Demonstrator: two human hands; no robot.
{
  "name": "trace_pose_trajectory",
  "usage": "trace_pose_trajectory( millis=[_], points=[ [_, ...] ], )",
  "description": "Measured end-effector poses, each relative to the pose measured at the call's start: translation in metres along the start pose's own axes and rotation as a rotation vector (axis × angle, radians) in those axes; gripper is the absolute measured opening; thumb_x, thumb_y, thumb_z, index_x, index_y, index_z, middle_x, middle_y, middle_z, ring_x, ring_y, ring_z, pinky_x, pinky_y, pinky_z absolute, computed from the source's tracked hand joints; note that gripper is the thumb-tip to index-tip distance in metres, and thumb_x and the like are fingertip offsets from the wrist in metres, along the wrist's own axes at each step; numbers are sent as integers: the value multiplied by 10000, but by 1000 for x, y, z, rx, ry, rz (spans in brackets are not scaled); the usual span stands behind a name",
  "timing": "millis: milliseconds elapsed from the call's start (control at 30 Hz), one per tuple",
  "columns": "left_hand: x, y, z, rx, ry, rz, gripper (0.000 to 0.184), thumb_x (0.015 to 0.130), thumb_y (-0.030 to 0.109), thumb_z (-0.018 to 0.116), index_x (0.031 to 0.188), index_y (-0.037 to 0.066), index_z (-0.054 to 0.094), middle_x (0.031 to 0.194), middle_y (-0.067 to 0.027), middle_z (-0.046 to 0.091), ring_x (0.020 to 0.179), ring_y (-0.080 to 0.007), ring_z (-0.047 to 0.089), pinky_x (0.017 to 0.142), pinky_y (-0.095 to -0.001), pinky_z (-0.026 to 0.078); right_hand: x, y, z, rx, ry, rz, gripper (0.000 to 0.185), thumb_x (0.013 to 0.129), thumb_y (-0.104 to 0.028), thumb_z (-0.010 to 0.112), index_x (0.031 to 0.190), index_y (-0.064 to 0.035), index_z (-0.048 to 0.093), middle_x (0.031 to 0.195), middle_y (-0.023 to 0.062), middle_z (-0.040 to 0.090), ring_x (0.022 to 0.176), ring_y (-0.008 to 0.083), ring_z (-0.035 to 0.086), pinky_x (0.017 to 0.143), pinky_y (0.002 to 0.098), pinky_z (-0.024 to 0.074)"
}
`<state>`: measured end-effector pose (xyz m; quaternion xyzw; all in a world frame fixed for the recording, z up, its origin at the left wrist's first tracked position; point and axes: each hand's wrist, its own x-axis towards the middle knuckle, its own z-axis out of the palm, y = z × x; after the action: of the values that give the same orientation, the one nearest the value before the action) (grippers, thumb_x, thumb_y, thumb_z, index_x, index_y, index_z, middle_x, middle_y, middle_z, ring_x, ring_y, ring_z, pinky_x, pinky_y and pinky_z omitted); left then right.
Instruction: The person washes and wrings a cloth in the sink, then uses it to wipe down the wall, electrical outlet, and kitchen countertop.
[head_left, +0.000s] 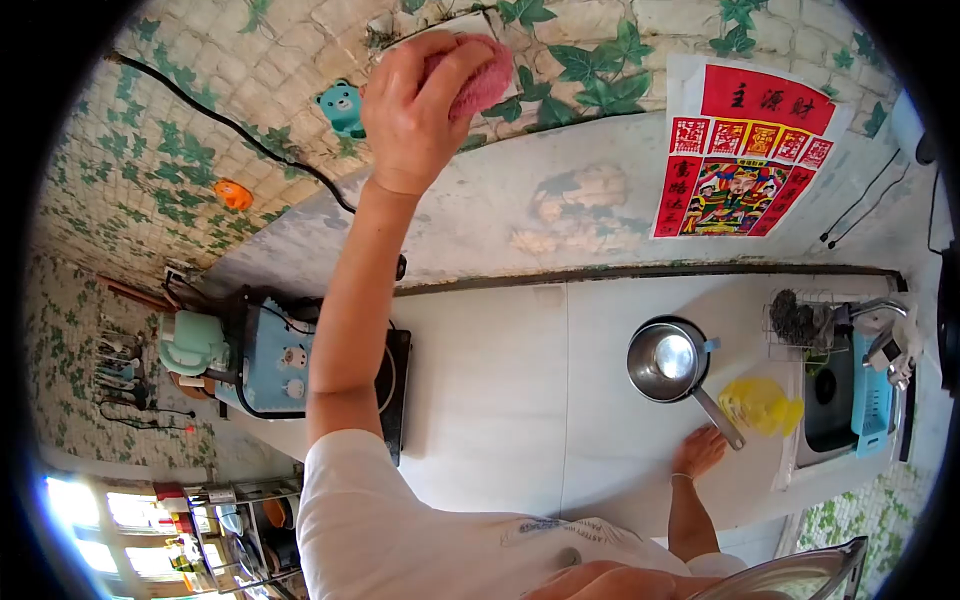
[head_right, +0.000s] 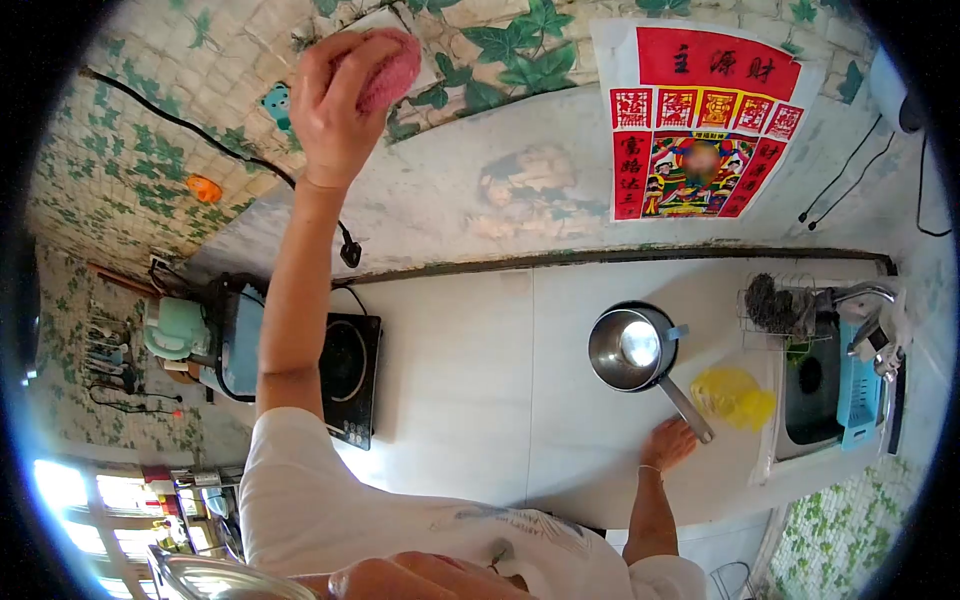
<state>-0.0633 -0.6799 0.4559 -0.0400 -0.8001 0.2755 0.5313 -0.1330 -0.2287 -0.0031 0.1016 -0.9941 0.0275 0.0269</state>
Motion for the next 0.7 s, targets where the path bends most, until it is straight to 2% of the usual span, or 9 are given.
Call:
trace_pose_trajectory(
  millis=[67, 167, 267, 400, 467, 567, 700],
  points=[
    [-17, -3, -14, -9, -77, 16, 374, 572, 23, 668, 910, 181, 643, 881, 11, 576, 749, -192, 560, 647, -318, 466, 2, -2, 0, 7, 76, -12, 157, 845, -189, 439, 908, -45, 450, 981, 163, 504, 970, 324, 467, 807, 437, 380],
    [-44, -14, -36, 75, -212, 107, 329, 585, 38, 661, 887, 169, 655, 879, 10, 583, 706, -184, 560, 621, -312, 471, 2, -3, -2, -4, 37, -12, 158, 839, -189, 444, 904, -45, 444, 971, 163, 500, 961, 323, 468, 812, 441, 378],
    [-42, -11, -26, 94, -169, 112, 299, 588, 48, 661, 870, 149, 659, 874, 13, 585, 711, -178, 564, 609, -295, 468, 1, -11, -18, -5, -42, 27, 163, 835, -192, 452, 904, -44, 441, 964, 164, 499, 950, 321, 470, 807, 437, 379],
    [-22, 8, 4, 5, -75, 157, 279, 591, 57, 656, 858, 131, 638, 872, 11, 586, 702, -171, 563, 599, -283, 463, 0, -3, 5, -35, -6, 16, 165, 841, -194, 446, 904, -42, 441, 961, 159, 497, 934, 316, 472, 792, 432, 380],
    [-21, 7, -1, 26, -102, 167, 275, 591, 54, 654, 855, 127, 634, 868, 7, 586, 707, -173, 567, 603, -284, 464, -1, -1, 0, -22, 199, -99, 203, 865, -218, 418, 895, -34, 498, 901, 153, 538, 883, 306, 498, 765, 415, 392],
    [-35, -6, -16, 35, -132, 150, 273, 595, 52, 653, 857, 125, 630, 860, 1, 585, 715, -178, 570, 612, -287, 465, 3, -5, -11, 30, 63, -23, 205, 873, -211, 409, 893, -29, 502, 919, 160, 542, 902, 311, 500, 774, 414, 391],
    [-42, -13, -26, 95, -158, 111, 260, 612, 68, 663, 865, 119, 628, 851, -6, 584, 722, -180, 565, 613, -290, 466, 0, -5, -12, 1, 119, -32, 208, 879, -207, 401, 913, -27, 499, 952, 166, 541, 936, 312, 499, 782, 412, 395]
  ],
)
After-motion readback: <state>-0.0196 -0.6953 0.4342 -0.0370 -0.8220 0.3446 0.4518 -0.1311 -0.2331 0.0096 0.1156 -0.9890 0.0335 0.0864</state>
